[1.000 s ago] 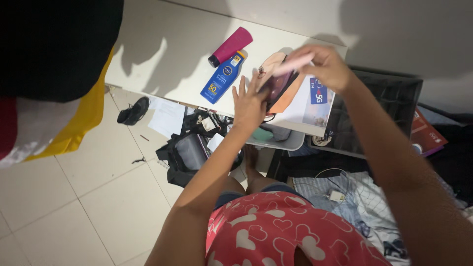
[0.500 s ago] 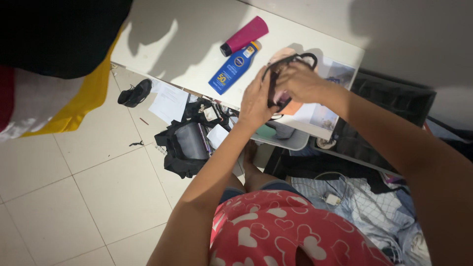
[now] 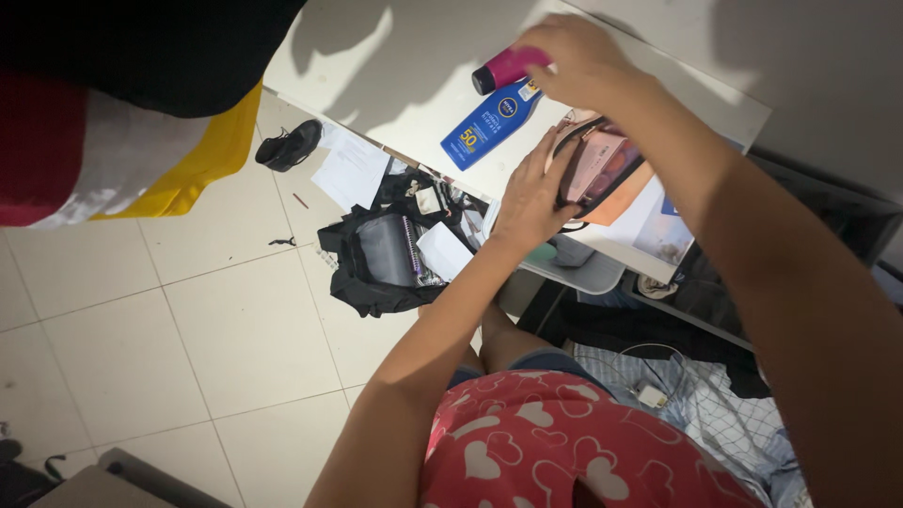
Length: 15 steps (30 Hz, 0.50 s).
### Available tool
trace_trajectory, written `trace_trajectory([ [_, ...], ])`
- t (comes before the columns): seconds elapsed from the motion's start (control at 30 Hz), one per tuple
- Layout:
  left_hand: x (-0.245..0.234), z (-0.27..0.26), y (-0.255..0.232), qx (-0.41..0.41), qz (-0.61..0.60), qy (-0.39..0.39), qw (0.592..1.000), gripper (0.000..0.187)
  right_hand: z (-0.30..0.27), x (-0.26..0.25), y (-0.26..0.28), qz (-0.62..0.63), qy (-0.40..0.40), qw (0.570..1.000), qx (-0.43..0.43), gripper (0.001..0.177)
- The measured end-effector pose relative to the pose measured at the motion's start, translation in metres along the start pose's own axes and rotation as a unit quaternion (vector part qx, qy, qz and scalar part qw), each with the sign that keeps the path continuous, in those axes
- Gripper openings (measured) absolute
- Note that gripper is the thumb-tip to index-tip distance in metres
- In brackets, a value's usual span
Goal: The person organizes various items in a cluttered room. They pick up books and a cloth from a drawer, place them on a bed, wipe a white surface with the cloth, and then handle a backpack, a notebook, and a bottle of sunscreen, placing them on the bed.
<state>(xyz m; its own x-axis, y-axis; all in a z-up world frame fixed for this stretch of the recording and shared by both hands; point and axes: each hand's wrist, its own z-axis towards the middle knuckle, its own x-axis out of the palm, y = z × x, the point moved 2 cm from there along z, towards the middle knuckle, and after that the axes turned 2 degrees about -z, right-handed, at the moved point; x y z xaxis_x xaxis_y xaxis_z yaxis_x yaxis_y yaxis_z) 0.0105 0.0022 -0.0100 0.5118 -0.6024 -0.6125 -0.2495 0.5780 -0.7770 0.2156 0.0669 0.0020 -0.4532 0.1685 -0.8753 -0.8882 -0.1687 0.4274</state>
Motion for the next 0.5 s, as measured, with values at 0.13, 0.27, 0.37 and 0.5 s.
trace_trajectory([
  [0.13,0.003,0.001,0.002,-0.011,0.010,0.005,1.000,0.111,0.048,0.065,-0.005,-0.082,0.078,0.993,-0.012,0.041],
  [0.27,0.002,-0.002,0.005,-0.004,0.008,0.001,1.000,0.110,0.057,0.091,-0.004,-0.136,0.165,0.973,0.091,0.041],
  [0.37,0.002,0.001,0.006,-0.015,-0.004,0.017,1.000,0.111,0.049,0.062,0.002,-0.133,0.075,0.987,0.059,0.039],
  [0.5,0.000,0.002,0.004,-0.024,-0.025,0.028,0.999,0.114,0.003,-0.012,0.010,-0.014,-0.080,0.985,0.154,0.039],
])
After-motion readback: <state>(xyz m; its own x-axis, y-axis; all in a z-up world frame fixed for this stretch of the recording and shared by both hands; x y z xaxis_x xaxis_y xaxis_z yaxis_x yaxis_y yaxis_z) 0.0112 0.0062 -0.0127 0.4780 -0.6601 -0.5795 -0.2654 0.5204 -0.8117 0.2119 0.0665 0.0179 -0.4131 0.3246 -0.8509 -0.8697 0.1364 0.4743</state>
